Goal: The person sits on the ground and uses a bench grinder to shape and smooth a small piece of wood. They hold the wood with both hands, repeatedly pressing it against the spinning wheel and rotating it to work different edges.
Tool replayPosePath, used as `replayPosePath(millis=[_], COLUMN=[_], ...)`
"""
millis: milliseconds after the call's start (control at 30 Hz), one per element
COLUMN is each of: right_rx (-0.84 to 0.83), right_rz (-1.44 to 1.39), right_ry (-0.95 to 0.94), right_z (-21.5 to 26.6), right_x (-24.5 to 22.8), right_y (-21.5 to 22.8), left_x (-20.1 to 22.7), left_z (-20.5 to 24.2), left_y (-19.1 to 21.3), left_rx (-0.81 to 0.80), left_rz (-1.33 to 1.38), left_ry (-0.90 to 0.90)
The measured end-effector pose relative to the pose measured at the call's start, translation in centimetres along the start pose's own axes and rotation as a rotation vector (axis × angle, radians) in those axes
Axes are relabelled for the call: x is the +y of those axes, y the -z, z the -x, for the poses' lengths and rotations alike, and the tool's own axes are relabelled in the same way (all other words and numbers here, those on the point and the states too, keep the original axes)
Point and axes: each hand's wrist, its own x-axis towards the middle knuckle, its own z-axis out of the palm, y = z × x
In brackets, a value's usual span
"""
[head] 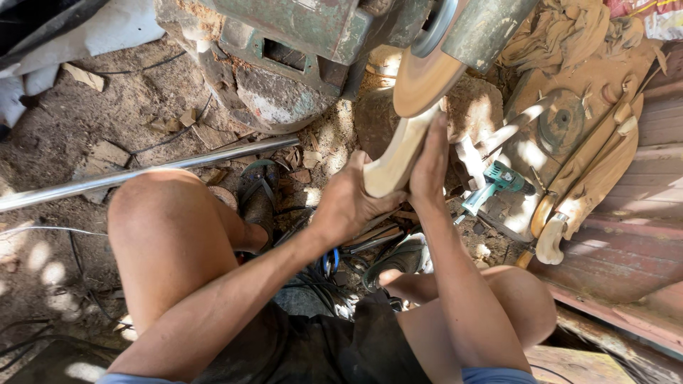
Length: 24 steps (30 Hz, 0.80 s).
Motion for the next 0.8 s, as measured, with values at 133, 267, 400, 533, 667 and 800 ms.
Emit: replayPosePath(millis=[133, 267, 400, 533, 667, 800], right_rx=[0.032, 0.16, -0.035, -0.073, -0.124, -0.105], right_rz=[-0.508, -0.722, -0.526, -0.426, -0.572, -0.579], right_ry=[-0.156, -0.157, -0.022, -0.042, -0.1, -0.038], right_z=[0.7, 0.8, -0.1, -1.4, -3.5, -5.7], right_x=[-1.3, -1.6, -1.5, -0.6, 0.0, 0.5], right_y=[0.0, 1.0, 1.6, 2.2, 2.8, 2.7], left_x=[0.9, 1.1, 1.9, 2.3, 2.8, 3.3], left_z=[0.4, 0.6, -0.1, -1.0, -2.4, -3.8], left_y=[-0.4, -1.4, -1.6, -1.7, -1.0, -1.0], left_rx=[0.093, 0.127, 0.115, 0.029, -0.085, -0.017], left_rz=[-0.517, -0.44, -0.137, 0.021, 0.281, 0.278], left_ry=[-0.049, -0.204, -0.202, -0.073, -0.073, -0.017])
